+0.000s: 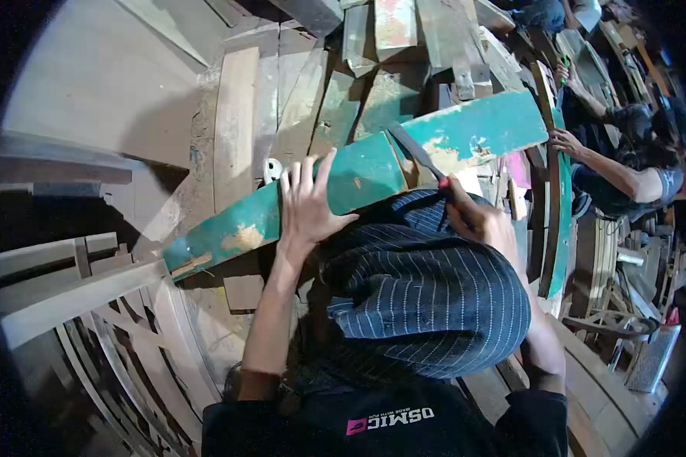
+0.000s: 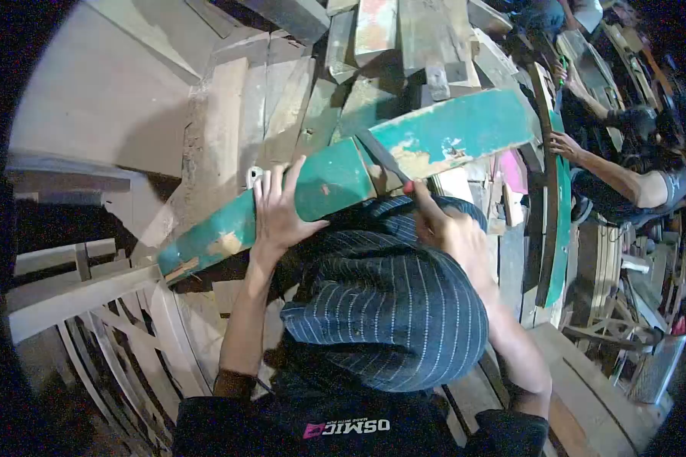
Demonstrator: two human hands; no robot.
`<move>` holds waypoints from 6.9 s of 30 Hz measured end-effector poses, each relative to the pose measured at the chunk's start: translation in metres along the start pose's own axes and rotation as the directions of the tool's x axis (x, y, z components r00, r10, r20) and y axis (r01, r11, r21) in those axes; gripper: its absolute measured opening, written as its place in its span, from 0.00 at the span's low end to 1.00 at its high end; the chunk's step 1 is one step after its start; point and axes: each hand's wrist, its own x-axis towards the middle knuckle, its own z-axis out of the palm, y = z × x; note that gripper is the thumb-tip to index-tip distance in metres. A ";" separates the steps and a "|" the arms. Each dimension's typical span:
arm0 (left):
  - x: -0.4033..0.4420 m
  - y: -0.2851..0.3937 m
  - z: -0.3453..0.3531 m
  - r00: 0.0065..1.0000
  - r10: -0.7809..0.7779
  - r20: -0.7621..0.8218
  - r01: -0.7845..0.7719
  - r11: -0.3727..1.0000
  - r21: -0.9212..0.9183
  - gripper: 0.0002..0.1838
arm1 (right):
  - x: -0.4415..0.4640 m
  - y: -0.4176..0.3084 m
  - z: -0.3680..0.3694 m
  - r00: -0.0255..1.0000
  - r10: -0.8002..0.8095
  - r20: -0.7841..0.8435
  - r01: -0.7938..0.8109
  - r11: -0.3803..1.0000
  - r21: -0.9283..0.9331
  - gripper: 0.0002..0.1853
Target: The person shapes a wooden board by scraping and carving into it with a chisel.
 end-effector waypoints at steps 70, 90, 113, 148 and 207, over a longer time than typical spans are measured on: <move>-0.008 0.000 0.008 0.999 -0.041 0.024 0.040 0.997 0.061 0.71 | -0.055 0.009 0.136 0.908 0.418 0.017 -0.316 0.658 0.684 0.24; -0.009 -0.005 0.012 0.998 -0.040 0.045 0.037 0.997 0.068 0.71 | -0.057 0.019 0.146 0.962 0.260 -0.085 -0.086 0.583 0.808 0.24; -0.002 0.002 0.003 0.999 -0.039 0.018 0.039 0.999 0.013 0.67 | -0.076 0.032 0.057 0.912 0.409 0.021 -0.362 0.782 0.508 0.27; -0.003 0.000 0.003 0.999 -0.047 0.020 0.047 0.999 0.007 0.67 | -0.073 0.019 0.057 0.883 0.462 -0.081 -0.360 0.777 0.516 0.25; -0.002 0.007 -0.001 1.000 -0.025 -0.005 0.025 0.999 0.033 0.66 | -0.067 0.008 0.044 0.883 0.464 -0.065 -0.382 0.794 0.474 0.26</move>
